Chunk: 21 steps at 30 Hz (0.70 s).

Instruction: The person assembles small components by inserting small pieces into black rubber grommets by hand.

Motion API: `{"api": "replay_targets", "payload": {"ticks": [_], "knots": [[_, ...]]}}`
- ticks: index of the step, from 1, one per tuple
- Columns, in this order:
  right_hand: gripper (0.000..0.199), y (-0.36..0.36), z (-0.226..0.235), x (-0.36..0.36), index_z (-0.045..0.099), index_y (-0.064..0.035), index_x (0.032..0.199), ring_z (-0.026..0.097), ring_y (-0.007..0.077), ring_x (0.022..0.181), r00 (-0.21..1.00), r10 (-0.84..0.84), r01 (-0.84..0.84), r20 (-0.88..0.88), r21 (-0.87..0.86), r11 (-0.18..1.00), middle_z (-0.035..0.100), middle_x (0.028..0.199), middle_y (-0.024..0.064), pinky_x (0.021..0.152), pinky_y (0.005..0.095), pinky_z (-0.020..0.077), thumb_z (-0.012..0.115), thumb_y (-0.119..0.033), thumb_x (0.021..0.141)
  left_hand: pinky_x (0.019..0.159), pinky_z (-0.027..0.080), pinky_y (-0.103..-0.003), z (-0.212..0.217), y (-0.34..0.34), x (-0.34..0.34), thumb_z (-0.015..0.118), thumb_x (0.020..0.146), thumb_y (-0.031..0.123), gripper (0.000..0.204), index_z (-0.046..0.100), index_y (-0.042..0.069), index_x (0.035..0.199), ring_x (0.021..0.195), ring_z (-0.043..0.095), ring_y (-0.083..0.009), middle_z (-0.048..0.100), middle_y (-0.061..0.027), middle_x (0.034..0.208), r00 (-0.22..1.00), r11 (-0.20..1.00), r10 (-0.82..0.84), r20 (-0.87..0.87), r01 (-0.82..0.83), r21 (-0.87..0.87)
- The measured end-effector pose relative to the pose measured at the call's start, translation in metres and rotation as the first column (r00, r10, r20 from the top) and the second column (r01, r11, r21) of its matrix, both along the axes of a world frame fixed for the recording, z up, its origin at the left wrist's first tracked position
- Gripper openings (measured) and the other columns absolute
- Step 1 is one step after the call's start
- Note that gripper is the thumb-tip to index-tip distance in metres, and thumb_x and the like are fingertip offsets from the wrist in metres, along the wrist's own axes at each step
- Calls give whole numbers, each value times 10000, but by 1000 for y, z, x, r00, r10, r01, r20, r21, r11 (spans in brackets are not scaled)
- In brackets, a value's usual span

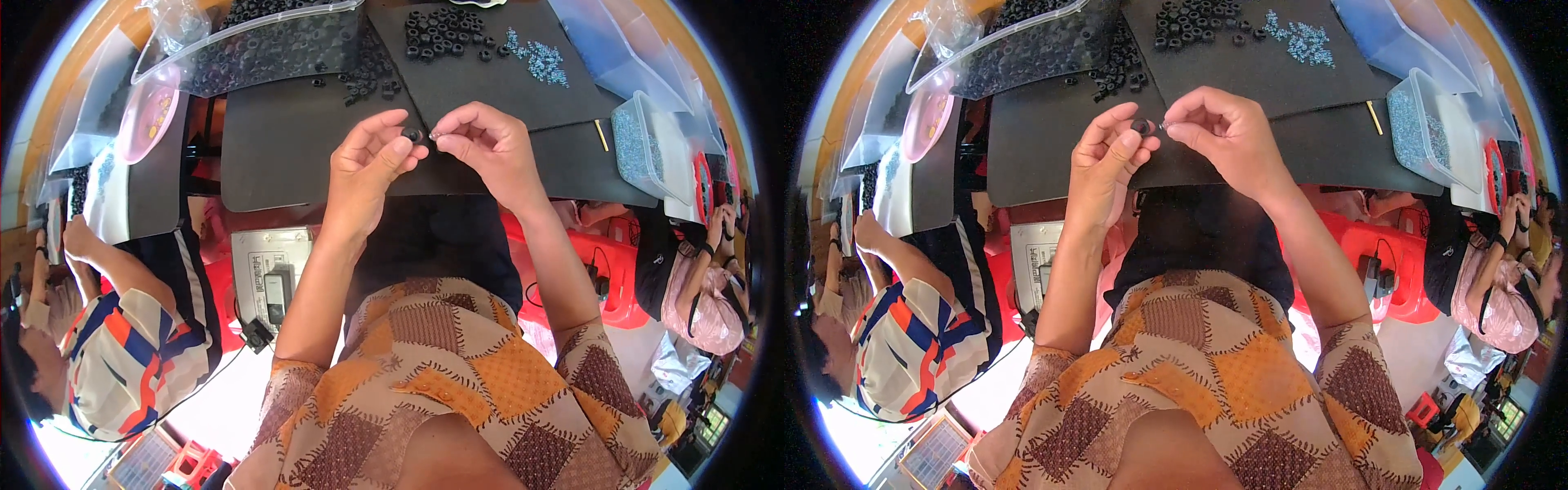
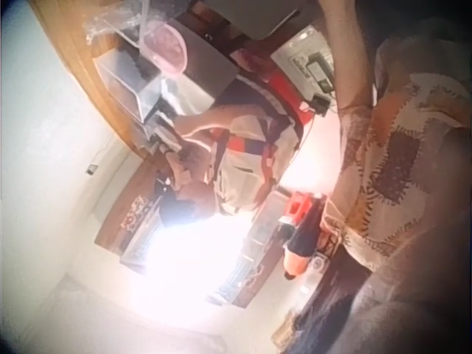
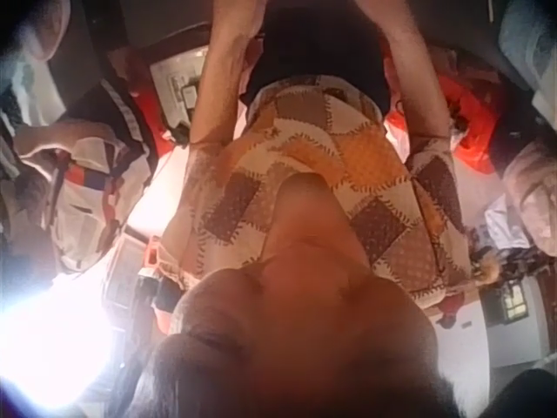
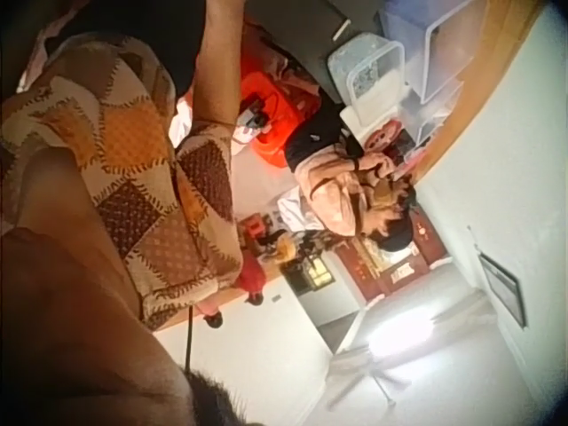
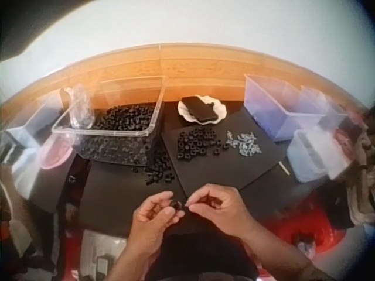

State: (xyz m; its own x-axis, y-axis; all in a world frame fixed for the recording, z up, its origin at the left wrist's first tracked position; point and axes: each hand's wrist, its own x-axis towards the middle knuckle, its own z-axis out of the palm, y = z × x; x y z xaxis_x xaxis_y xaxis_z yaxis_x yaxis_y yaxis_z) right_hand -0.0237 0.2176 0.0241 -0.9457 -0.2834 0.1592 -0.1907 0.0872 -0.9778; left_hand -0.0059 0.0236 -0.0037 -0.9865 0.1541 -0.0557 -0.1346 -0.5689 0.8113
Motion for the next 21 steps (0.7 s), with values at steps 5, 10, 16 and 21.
{"api": "replay_targets", "payload": {"ticks": [5, 10, 16, 21], "knots": [[76, -12, 8, 4, 679, -14, 981, 610, 36, 856, 999, 33, -32, 2, -114, 993, 681, 917, -7, 761, 203, 488, 681, -11, 906, 851, 573, -269, -9, -5, 4, 662, 941, 42, 301, 627, 6, 1237, 968, 695, -191, 690, -117, 1123, 997, 982, -71, 36, 64, 176], [80, -12, 7, 1, 679, -14, 981, 616, 44, 857, 998, 38, -45, -52, -134, 990, 683, 916, -1, 766, 210, 493, 680, -1, 902, 867, 575, -272, 4, -3, 5, 660, 939, 35, 299, 629, 13, 1236, 997, 689, -192, 684, -123, 1156, 997, 983, -52, 49, 43, 181], [100, -11, 13, 2, 677, -13, 970, 611, 49, 842, 993, -34, 25, -111, -83, 996, 678, 918, -2, 769, 213, 495, 704, 14, 878, 828, 566, -249, -3, -6, 6, 703, 891, -7, 290, 644, 11, 1175, 979, 683, -163, 686, -81, 1050, 998, 988, -61, 10, 59, 142], [93, -12, 11, 6, 671, -14, 960, 597, 45, 847, 996, -37, 27, -84, -116, 993, 665, 918, -4, 773, 209, 488, 705, 13, 878, 792, 540, -231, -1, -1, 5, 746, 831, -63, 319, 652, 5, 1128, 886, 639, -106, 656, -50, 994, 990, 989, 59, -128, -76, -131]]}}
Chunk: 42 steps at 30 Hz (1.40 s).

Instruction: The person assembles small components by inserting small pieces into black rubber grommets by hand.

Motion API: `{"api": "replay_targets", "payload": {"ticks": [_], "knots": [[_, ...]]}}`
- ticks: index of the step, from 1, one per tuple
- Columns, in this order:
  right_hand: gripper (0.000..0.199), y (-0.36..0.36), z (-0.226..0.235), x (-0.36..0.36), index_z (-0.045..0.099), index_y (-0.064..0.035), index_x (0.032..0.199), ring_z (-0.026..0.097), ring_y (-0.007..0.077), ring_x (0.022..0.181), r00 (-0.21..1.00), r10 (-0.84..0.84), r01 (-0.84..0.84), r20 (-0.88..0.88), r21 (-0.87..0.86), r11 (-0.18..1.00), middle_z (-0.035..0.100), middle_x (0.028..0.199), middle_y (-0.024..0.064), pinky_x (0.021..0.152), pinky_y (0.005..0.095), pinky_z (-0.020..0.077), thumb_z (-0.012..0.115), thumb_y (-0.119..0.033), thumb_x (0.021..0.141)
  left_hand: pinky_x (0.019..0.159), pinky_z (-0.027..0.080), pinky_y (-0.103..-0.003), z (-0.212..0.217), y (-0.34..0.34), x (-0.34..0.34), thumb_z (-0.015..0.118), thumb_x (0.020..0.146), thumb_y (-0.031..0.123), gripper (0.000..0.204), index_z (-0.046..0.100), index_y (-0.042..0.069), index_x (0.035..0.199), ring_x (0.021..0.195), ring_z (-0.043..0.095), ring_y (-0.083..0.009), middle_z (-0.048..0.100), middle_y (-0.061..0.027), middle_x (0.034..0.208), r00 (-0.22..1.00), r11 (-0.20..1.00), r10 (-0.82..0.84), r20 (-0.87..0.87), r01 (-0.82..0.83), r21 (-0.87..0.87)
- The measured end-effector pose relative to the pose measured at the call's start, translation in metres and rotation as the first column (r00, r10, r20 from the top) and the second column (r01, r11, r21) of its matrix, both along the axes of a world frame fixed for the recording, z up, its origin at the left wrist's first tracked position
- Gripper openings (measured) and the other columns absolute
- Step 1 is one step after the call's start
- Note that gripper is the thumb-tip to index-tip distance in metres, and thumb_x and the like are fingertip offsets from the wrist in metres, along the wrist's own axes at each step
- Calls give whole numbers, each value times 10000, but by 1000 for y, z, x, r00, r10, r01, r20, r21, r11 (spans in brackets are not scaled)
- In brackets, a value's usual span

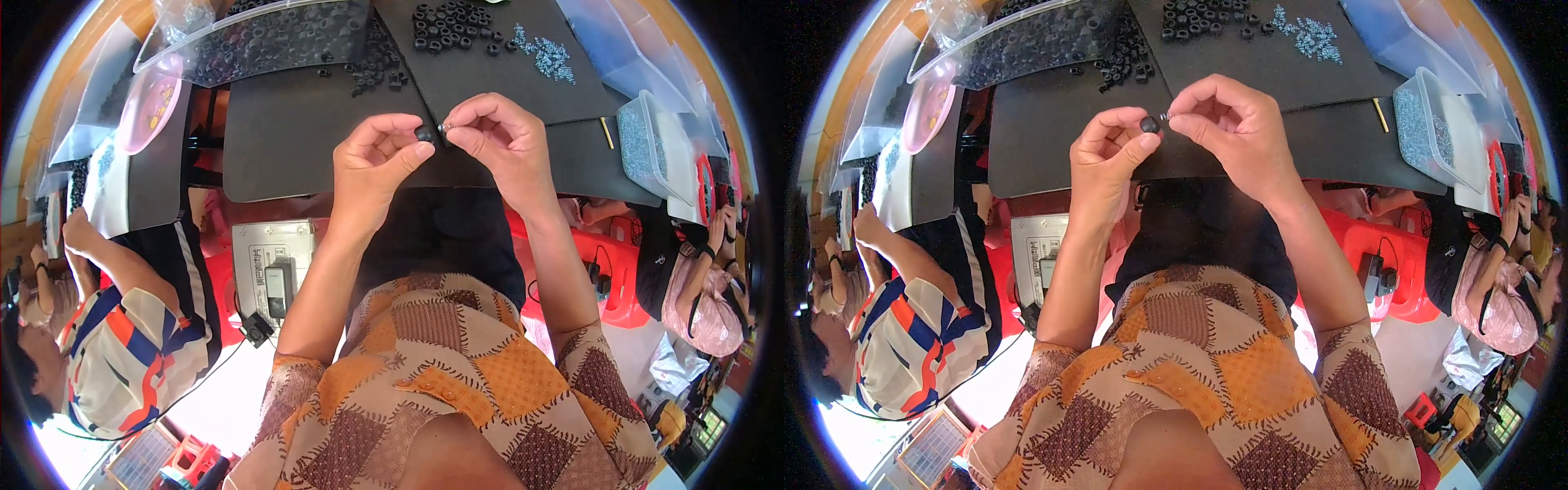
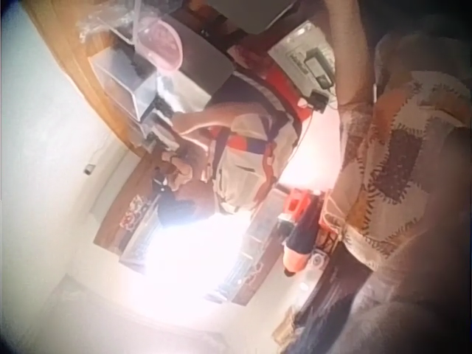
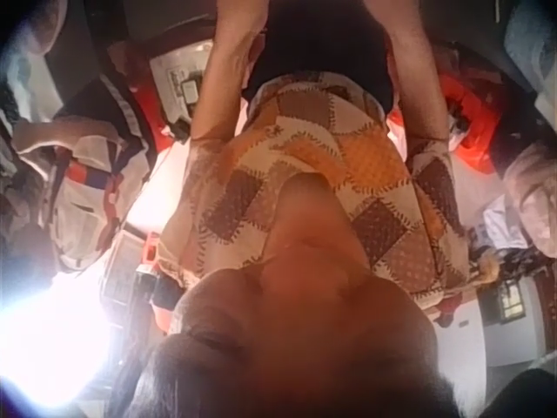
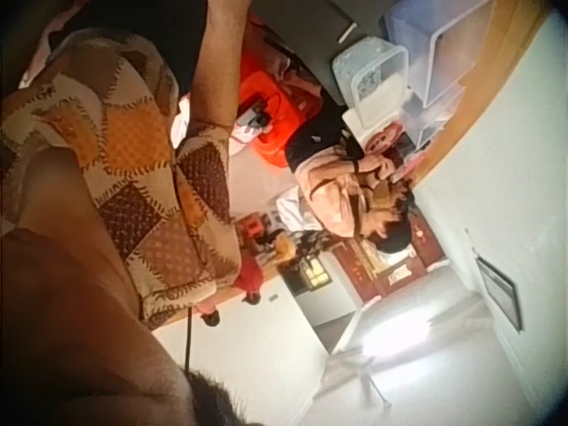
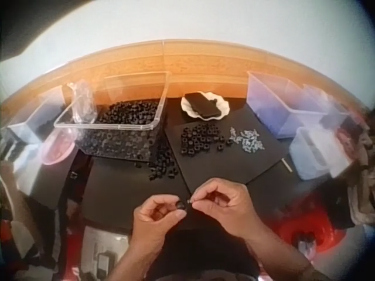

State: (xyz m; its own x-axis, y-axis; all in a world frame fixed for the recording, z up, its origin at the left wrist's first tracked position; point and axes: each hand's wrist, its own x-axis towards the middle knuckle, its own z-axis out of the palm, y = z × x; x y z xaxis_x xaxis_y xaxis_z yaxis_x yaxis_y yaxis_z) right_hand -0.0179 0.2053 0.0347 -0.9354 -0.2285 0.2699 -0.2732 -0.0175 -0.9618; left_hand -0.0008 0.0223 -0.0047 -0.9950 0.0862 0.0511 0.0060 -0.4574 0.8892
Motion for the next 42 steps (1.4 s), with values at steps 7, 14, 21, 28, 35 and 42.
{"api": "replay_targets", "payload": {"ticks": [7, 14, 21, 28, 35, 42], "knots": [[89, -5, -12, 4, 640, -26, 973, 580, 39, 867, 993, 58, -48, 99, -98, 994, 635, 919, -20, 772, 201, 470, 692, -12, 902, 804, 548, -231, 10, 6, 4, 741, 815, -93, 277, 683, -21, 1077, 913, 635, -109, 634, -80, 1094, 986, 951, 90, -143, -128, -283], [96, -4, -16, 7, 630, -28, 971, 581, 42, 867, 994, 48, -31, 103, -159, 987, 634, 916, -15, 765, 201, 472, 695, -14, 902, 822, 548, -236, 11, 9, 4, 707, 857, -72, 268, 709, -19, 1119, 938, 652, -125, 624, -95, 1133, 971, 956, 55, -235, -119, -270], [91, -8, -19, 11, 631, -18, 967, 589, 44, 846, 999, 26, -21, 41, -125, 992, 639, 911, -6, 753, 209, 478, 683, 13, 899, 850, 536, -250, 11, 5, 5, 666, 896, -60, 269, 684, -16, 1161, 940, 668, -134, 665, -85, 1116, 998, 973, 2, -67, -17, -229], [62, -2, -2, 2, 661, -2, 937, 623, 71, 811, 997, -8, 10, -77, 23, 1000, 664, 886, 16, 720, 226, 500, 683, 21, 883, 863, 552, -257, -4, -5, 0, 640, 943, 6, 272, 618, 11, 1214, 970, 670, -156, 670, -123, 1149, 974, 930, -192, 120, 142, 338], [84, -10, 18, 6, 692, -17, 899, 675, 170, 751, 942, -32, 124, -335, 256, 959, 678, 871, 79, 645, 272, 523, 693, 38, 837, 860, 552, -258, -3, -2, 4, 624, 959, 24, 269, 611, 9, 1227, 980, 668, -164, 671, -122, 1163, 982, 942, -175, 71, 146, 301], [92, -13, 19, 8, 687, -30, 898, 676, 224, 719, 899, 61, 155, -433, 446, 881, 669, 836, 82, 617, 300, 508, 711, 3, 816, 829, 551, -243, -4, -7, 12, 664, 930, 10, 260, 669, 2, 1190, 905, 672, -120, 710, -63, 1017, 998, 994, -55, -13, 53, -93]]}}
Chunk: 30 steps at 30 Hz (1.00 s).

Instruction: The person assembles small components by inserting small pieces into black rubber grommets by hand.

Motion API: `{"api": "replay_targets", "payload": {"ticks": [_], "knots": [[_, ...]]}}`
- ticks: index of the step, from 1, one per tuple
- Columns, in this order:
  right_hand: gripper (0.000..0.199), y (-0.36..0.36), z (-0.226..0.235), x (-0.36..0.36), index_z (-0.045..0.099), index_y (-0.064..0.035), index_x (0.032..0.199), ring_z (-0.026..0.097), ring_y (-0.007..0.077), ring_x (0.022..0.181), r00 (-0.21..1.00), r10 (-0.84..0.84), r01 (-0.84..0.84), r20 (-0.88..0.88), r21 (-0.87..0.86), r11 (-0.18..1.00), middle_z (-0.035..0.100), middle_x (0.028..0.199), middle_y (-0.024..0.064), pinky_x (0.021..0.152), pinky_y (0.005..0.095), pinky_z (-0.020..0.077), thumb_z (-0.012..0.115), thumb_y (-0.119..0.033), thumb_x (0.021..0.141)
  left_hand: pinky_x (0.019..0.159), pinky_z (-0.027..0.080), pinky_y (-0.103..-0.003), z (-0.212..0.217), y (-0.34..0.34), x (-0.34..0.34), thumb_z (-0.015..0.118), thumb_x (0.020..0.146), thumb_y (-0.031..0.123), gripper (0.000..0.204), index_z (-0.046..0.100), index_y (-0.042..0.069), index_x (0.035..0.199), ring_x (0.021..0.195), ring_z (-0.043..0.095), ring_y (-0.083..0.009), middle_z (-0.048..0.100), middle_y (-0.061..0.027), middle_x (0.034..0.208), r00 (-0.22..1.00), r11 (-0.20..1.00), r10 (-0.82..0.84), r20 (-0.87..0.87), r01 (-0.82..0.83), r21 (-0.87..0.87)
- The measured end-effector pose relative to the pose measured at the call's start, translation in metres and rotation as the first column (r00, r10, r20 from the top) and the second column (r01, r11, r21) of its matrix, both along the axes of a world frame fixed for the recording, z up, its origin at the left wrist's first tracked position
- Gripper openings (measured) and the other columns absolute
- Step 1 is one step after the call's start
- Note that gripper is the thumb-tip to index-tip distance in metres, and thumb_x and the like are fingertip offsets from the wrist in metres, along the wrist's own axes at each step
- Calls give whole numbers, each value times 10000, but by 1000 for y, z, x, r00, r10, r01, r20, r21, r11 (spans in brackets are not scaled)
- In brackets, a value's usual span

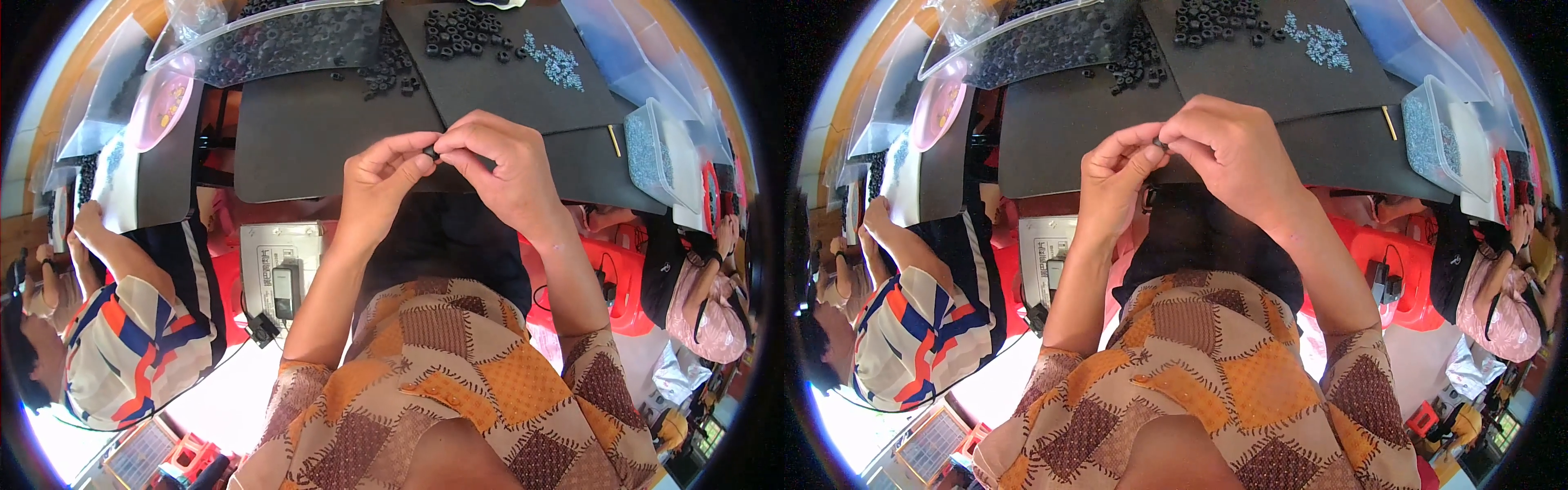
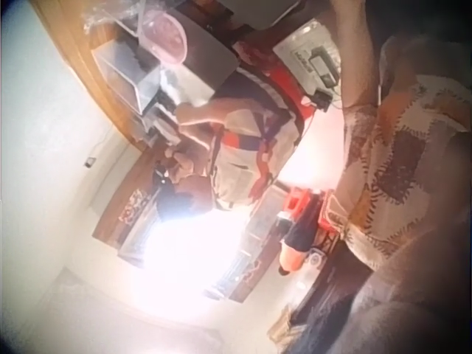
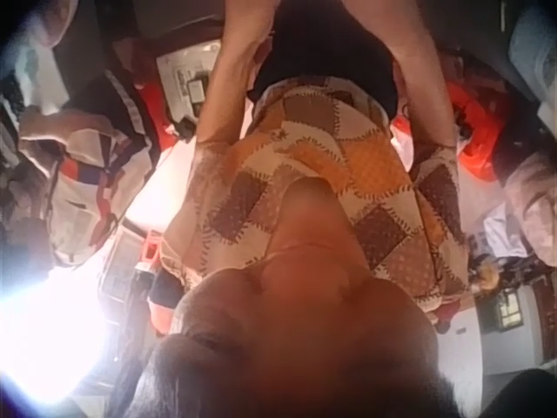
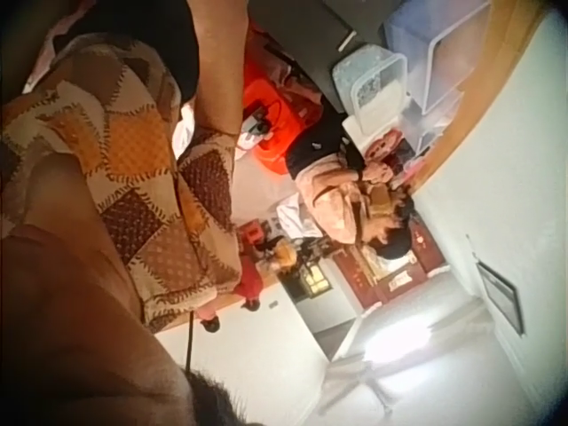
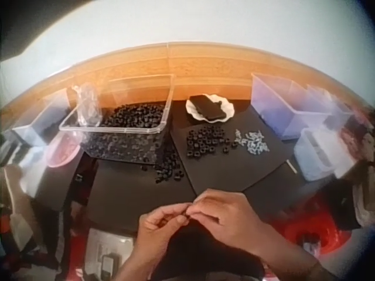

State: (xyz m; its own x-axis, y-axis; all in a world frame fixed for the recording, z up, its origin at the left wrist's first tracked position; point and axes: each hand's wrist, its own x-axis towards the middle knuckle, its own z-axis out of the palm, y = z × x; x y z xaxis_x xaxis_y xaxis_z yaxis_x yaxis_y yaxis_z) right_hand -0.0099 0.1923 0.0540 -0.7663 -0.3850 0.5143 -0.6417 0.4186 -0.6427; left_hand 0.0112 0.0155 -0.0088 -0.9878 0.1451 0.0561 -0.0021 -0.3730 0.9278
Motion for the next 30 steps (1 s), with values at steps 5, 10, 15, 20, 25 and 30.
{"api": "replay_targets", "payload": {"ticks": [5, 10, 15, 20, 25, 30], "knots": [[88, -5, 7, -7, 681, -16, 873, 661, 243, 695, 957, 68, -57, 280, -47, 997, 667, 800, 91, 623, 308, 507, 729, -23, 799, 837, 539, -254, 1, -12, 5, 686, 903, -7, 260, 692, -7, 1163, 892, 662, -115, 722, -69, 1012, 997, 1000, 29, 72, -29, -1], [64, -19, -1, -10, 682, -7, 861, 659, 218, 696, 979, 110, -103, 170, -46, 994, 665, 784, 79, 626, 302, 502, 717, -41, 820, 839, 538, -262, 6, -23, 7, 706, 883, -3, 247, 703, 0, 1130, 904, 662, -123, 721, -69, 995, 993, 999, 53, 104, -51, -17], [79, -18, -6, -36, 703, -26, 862, 644, 205, 736, 986, 69, -58, 155, -76, 995, 663, 817, 83, 649, 307, 490, 701, -105, 861, 860, 540, -276, 5, -27, 3, 705, 886, 4, 230, 682, 7, 1115, 949, 674, -161, 707, -98, 1046, 984, 981, 97, 146, -120, 155], [120, -18, -35, -77, 692, -54, 911, 635, 274, 815, 983, -153, 172, -103, 205, 964, 604, 870, 76, 720, 376, 508, 723, -137, 830, 923, 551, -296, 0, -32, -5, 649, 932, -1, 266, 624, 12, 1196, 1032, 672, -204, 664, -144, 1187, 994, 954, 60, 95, -85, 288], [134, -19, -47, -86, 685, -64, 898, 623, 282, 909, 973, -124, 178, -193, 295, 939, 598, 895, 69, 769, 405, 513, 737, -158, 817, 921, 550, -301, 1, -31, -8, 658, 920, -9, 267, 634, -1, 1186, 1026, 677, -209, 677, -132, 1148, 991, 949, 80, 110, -109, 294], [92, -17, -35, -70, 672, -53, 886, 669, 214, 806, 998, -63, 60, 28, 95, 994, 646, 907, 58, 717, 323, 528, 731, -92, 827, 927, 552, -299, 2, -29, -7, 655, 927, -2, 286, 632, -2, 1211, 1041, 676, -207, 681, -132, 1157, 989, 963, 80, 122, -109, 245]]}}
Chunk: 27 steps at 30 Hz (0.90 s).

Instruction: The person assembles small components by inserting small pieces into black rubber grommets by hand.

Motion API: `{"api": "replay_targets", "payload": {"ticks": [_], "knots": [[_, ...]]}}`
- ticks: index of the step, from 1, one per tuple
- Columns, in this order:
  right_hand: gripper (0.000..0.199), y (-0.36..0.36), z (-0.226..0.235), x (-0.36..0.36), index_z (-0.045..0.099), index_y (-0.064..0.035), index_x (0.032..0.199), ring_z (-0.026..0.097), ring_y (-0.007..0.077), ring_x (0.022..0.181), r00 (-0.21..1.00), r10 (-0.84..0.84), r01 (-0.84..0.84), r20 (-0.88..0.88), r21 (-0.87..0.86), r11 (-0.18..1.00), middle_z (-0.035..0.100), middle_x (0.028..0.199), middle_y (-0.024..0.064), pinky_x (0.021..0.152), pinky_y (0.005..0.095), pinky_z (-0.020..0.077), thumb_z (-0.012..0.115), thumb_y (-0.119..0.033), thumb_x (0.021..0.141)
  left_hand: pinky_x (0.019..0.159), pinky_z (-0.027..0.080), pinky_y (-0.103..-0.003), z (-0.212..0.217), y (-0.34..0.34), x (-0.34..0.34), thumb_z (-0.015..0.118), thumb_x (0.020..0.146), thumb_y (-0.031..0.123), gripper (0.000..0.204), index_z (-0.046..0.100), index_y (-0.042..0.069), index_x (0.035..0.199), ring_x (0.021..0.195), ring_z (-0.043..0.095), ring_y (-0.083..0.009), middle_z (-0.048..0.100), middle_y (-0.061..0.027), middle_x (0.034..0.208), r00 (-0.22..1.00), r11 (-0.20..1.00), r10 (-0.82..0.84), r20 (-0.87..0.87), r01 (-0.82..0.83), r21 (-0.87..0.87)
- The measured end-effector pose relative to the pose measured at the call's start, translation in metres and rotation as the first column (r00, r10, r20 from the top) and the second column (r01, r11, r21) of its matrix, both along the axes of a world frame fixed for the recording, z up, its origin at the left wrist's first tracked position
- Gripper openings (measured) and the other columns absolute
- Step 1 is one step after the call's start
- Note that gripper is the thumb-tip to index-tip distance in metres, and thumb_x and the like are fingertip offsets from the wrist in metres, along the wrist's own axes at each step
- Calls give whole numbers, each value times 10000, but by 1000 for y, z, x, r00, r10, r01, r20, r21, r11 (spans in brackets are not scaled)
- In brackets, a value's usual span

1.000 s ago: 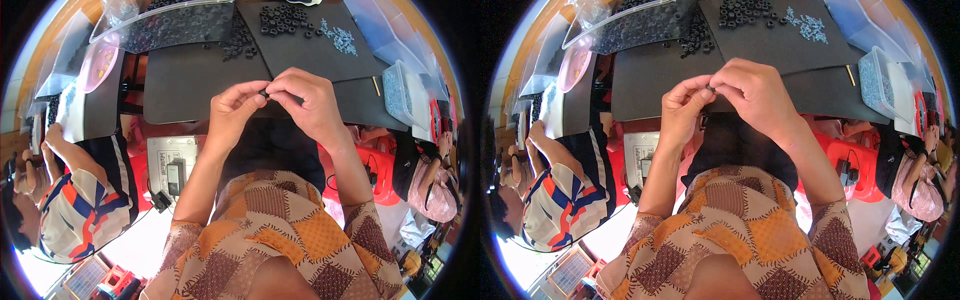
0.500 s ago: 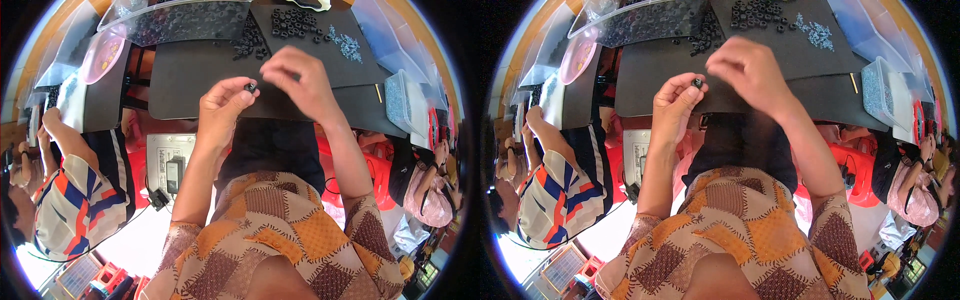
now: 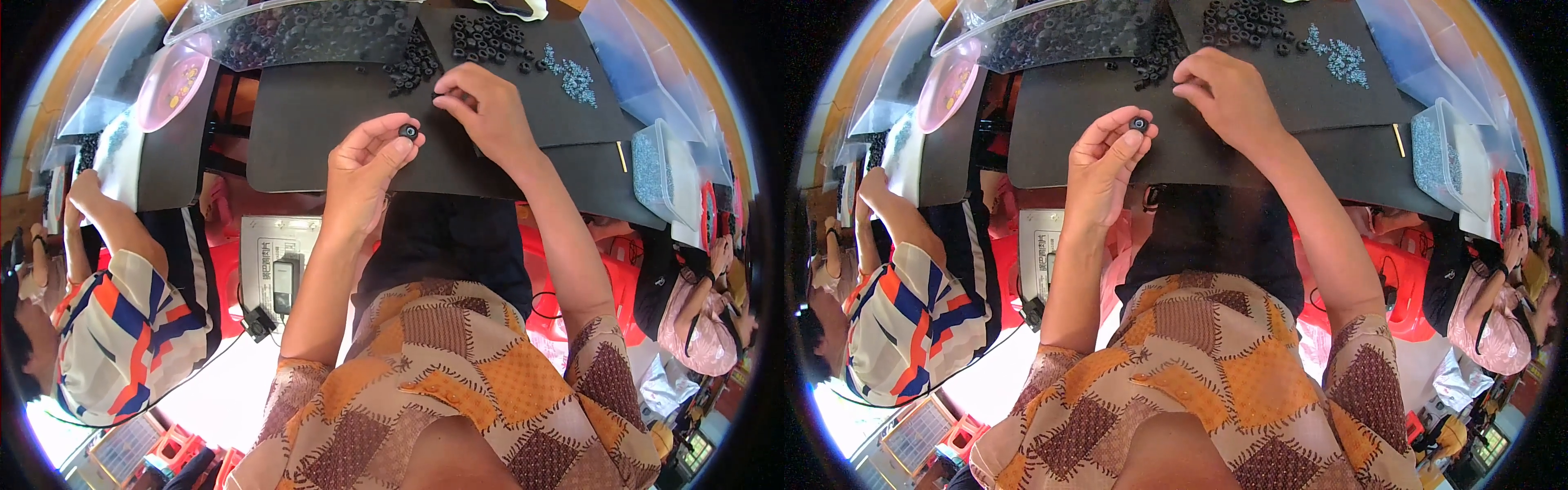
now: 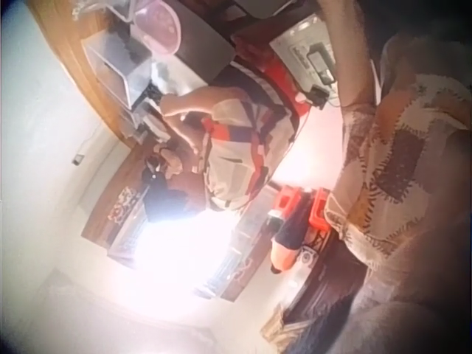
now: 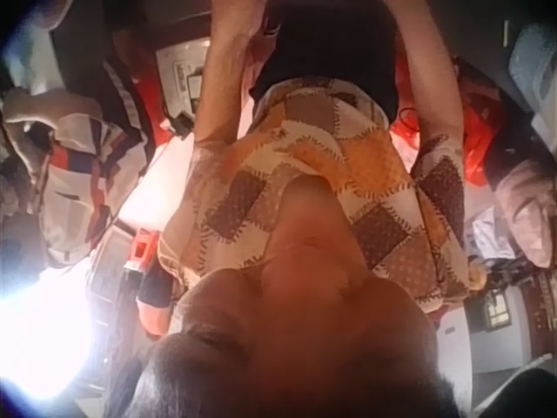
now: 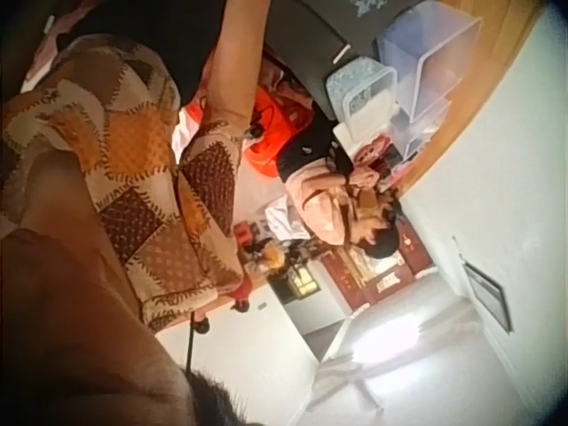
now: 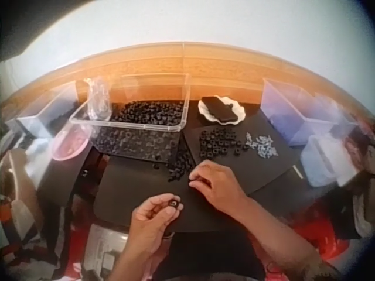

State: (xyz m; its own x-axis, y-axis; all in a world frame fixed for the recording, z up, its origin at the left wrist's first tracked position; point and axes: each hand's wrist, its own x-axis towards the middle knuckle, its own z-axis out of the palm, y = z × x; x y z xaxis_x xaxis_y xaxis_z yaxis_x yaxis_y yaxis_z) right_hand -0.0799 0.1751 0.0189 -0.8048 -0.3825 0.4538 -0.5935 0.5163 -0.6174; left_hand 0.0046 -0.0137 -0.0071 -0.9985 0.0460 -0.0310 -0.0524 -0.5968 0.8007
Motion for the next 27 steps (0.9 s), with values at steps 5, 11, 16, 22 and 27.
{"api": "replay_targets", "payload": {"ticks": [5, 11, 16, 22, 27], "knots": [[125, 13, 19, 41, 668, -30, 923, 652, 89, 797, 911, 148, -36, 385, -282, 959, 650, 899, 17, 708, 239, 515, 736, -5, 822, 874, 551, -269, 6, 8, 1, 676, 912, 2, 280, 649, 0, 1191, 1001, 677, -176, 692, -111, 1115, 999, 991, -36, -2, 35, -127], [160, 23, 20, 53, 658, -13, 904, 638, 85, 792, 909, 260, -104, 325, -427, 898, 647, 892, 7, 717, 233, 519, 766, 13, 789, 897, 528, -274, 9, 20, 0, 706, 880, -17, 261, 678, -6, 1139, 970, 660, -128, 706, -71, 1044, 996, 984, -89, -30, 83, -156], [171, 28, 26, 56, 645, -7, 883, 651, 122, 729, 971, 143, -96, 194, -233, 968, 647, 825, 40, 678, 259, 532, 767, 21, 766, 872, 520, -251, 13, 24, 3, 708, 880, -19, 240, 698, -1, 1119, 944, 647, -102, 699, -48, 1017, 995, 959, -99, -24, 89, -268], [169, 23, 31, 63, 623, 4, 855, 670, 171, 704, 991, 96, -83, 94, -138, 987, 648, 823, 77, 651, 279, 546, 749, 50, 754, 821, 520, -230, 14, 27, 5, 712, 868, -35, 231, 723, 12, 1094, 914, 636, -87, 692, -28, 979, 993, 914, -86, -86, 45, -402], [211, 19, 25, 67, 597, 5, 863, 676, 186, 695, 988, 61, -44, 142, -118, 992, 650, 809, 86, 637, 293, 549, 764, 41, 739, 792, 529, -230, 12, 26, 7, 712, 864, -39, 222, 725, -5, 1083, 880, 645, -95, 695, -53, 1007, 984, 874, -55, -168, -33, -485]]}}
